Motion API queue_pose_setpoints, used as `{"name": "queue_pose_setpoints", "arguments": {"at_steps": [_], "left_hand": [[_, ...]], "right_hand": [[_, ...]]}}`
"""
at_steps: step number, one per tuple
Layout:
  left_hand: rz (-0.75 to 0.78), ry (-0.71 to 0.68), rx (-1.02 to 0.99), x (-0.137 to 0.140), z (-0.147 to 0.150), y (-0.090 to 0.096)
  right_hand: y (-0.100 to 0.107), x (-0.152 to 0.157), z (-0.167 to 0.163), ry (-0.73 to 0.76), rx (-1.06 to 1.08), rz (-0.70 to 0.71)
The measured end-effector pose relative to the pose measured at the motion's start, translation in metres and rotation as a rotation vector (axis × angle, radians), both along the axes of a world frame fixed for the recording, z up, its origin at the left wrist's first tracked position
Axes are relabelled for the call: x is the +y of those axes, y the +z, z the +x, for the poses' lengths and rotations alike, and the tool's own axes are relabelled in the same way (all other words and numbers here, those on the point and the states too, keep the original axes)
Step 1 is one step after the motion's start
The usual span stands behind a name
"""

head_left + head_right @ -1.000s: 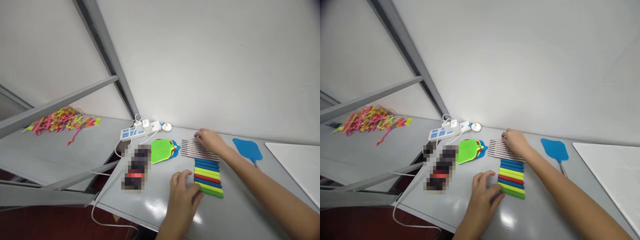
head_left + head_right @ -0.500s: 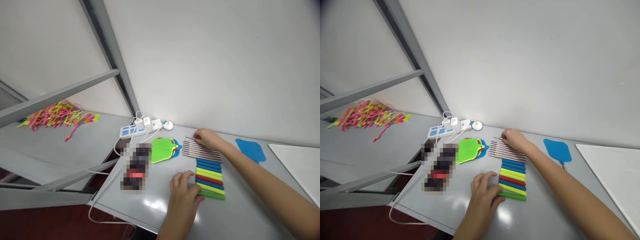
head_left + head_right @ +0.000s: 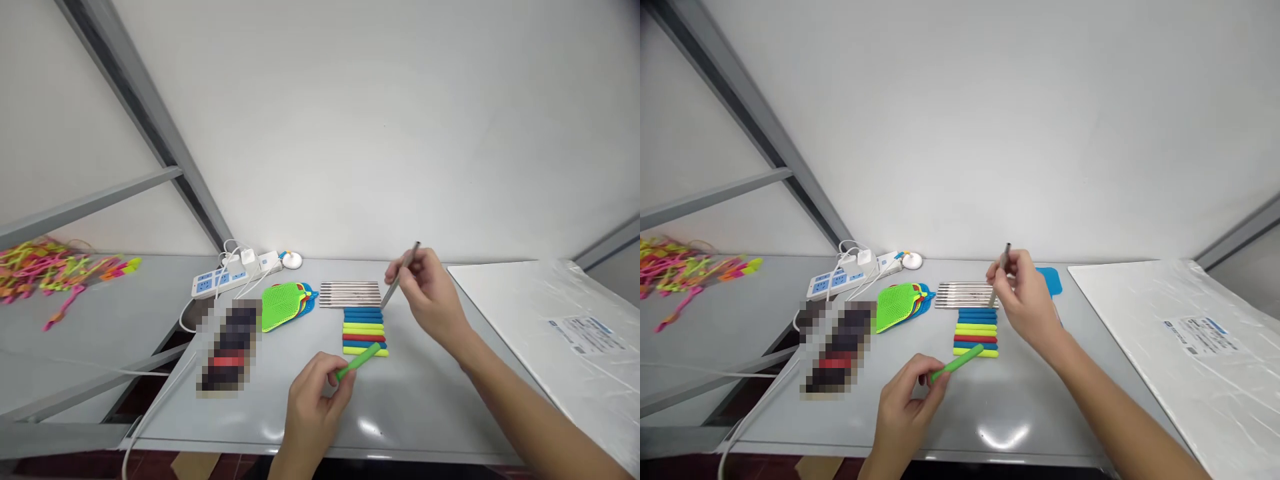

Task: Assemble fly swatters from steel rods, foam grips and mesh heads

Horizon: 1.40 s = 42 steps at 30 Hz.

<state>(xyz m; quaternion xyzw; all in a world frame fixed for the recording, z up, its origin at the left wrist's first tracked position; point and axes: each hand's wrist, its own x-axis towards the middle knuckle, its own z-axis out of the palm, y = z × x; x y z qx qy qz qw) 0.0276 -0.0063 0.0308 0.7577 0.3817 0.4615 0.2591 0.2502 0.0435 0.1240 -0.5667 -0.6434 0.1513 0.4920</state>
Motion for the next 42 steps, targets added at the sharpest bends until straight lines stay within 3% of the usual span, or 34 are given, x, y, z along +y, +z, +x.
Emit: {"name": "queue_pose_setpoints", "arguments": {"at_steps": [4,9,18,25,33,37,42], "left_hand": [[0.083,0.055,0.092,-0.007,0.006,-0.002],[0.316,0.117,0.271,-0.015,0.010,-0.004],[0.300,0.049,0.277,-0.012,0.029,-0.005],[0.058,-0.019,0.172,-0.016,0.034,-0.016],[-0.235,-0.107,0.098,-0.019,0.033,-0.022],[-0.312,-0.157,0.067,-0.022,0.031,-0.018],[-0.328,-0.122,0.005,-0.026,0.023,-0.008]], "right_hand": [[-0.006,-0.053,-0.032,0.283,0.744,0.038],[-0.008,-0.077,-0.063,0.345,1.126,0.006],[-0.018,-0.080,-0.067,0.399,1.062,0.029],[-0.020,-0.078,-0.068,0.439,0.964,0.003],[-0.010,-0.057,-0.070,0.486,1.053,-0.078],[-0.010,-0.056,-0.073,0.482,1.051,-0.085],[-0.007,-0.060,-0.076,0.560,1.089,-0.124]]}}
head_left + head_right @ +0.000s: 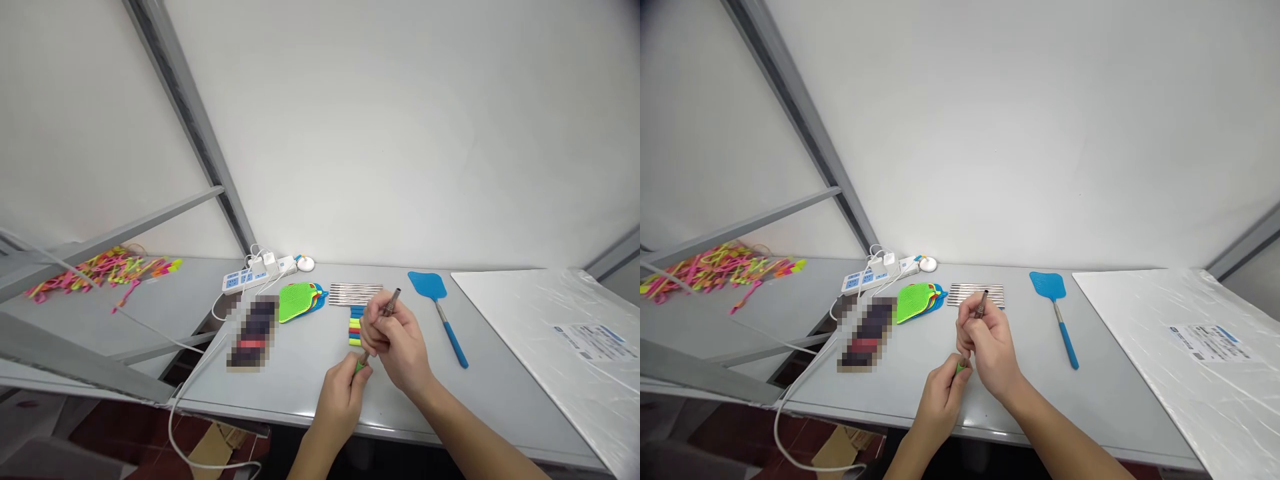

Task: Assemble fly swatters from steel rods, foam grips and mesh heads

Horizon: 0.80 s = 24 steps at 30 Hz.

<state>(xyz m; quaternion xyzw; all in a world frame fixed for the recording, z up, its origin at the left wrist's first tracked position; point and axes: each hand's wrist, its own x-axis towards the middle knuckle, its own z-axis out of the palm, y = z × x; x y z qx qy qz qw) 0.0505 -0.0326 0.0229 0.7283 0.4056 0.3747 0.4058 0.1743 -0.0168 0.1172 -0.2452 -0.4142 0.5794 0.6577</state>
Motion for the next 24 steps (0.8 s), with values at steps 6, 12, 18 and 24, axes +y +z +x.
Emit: {"name": "queue_pose_setpoints", "arguments": {"at_steps": [6,12,18,24], "left_hand": [[-0.021,0.047,-0.105,-0.004,-0.010,0.021],[0.050,0.124,-0.148,0.004,-0.018,0.018],[-0.018,0.258,-0.184,0.014,-0.020,-0.008],[-0.127,0.277,-0.204,0.022,-0.025,-0.020]], "right_hand": [[0.000,-0.005,-0.013,0.160,0.073,-0.059],[-0.006,0.000,-0.029,0.099,-0.159,-0.114],[-0.021,0.013,-0.058,-0.167,-0.379,-0.113],[-0.035,0.028,-0.079,-0.202,-0.514,-0.043]]}}
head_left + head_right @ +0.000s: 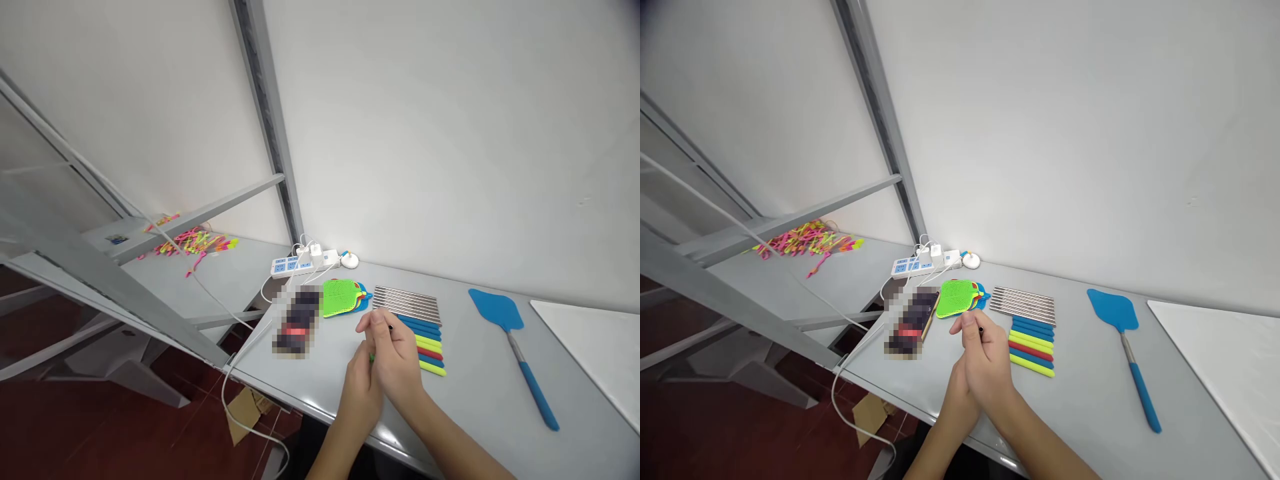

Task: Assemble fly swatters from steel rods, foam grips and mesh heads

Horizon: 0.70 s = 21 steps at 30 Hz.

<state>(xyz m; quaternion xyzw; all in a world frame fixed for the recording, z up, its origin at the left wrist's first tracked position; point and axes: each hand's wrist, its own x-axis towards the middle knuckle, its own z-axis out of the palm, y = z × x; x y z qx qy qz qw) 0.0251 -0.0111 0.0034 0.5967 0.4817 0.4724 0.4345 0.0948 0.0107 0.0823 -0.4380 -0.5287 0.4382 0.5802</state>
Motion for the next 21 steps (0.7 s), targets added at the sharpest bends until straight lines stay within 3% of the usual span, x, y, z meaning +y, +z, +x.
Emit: {"name": "queue_pose_setpoints", "arguments": {"at_steps": [9,21], "left_hand": [[-0.087,-0.045,-0.053,0.005,-0.005,-0.007],[-0.125,-0.003,-0.053,0.008,0.000,0.001]], "right_hand": [[-0.005,0.009,-0.001,0.045,-0.140,-0.034],[-0.023,0.010,-0.001,0.064,-0.236,-0.066]]}}
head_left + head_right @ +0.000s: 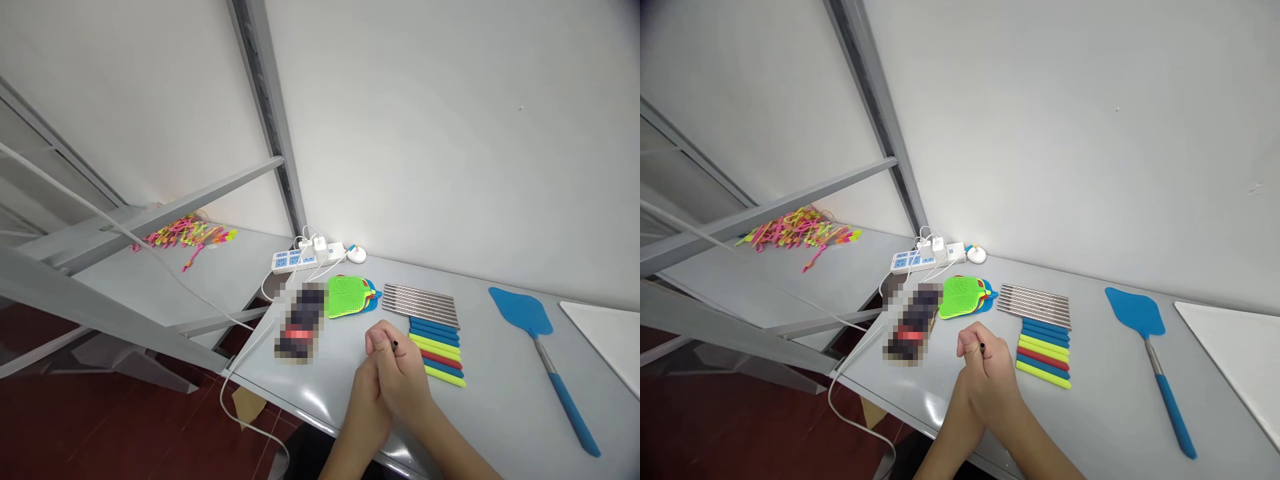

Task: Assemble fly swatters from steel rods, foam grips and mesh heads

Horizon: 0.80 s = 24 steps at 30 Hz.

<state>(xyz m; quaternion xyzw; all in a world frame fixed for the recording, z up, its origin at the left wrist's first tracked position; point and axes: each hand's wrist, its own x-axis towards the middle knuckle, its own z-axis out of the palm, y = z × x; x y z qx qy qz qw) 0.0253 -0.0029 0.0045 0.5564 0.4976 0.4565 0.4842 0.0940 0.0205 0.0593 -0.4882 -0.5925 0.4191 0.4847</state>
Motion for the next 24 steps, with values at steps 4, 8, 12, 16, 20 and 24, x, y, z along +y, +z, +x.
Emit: {"name": "queue_pose_setpoints", "arguments": {"at_steps": [4,8,12,16,20,24], "left_hand": [[-0.005,-0.005,0.001,0.0001,-0.0006,0.0005],[-0.001,-0.010,0.004,0.0000,-0.0026,0.0016],[0.000,-0.010,-0.006,-0.0003,-0.0032,-0.0007],[-0.001,-0.015,-0.017,-0.0002,-0.0024,-0.0039],[0.009,-0.013,-0.021,0.0007,-0.0022,-0.0017],[0.017,-0.005,-0.020,0.0010,-0.0036,0.0051]], "right_hand": [[-0.0021,0.0018,0.0005,0.014,-0.011,-0.009],[-0.0010,0.0039,-0.0009,0.046,-0.020,-0.010],[-0.0016,0.0045,-0.0001,0.049,-0.016,-0.026],[-0.0026,0.0049,0.0009,0.047,-0.027,-0.029],[-0.0051,0.0047,0.0004,0.064,-0.028,-0.044],[-0.0094,0.0024,0.0000,0.071,-0.005,-0.030]]}}
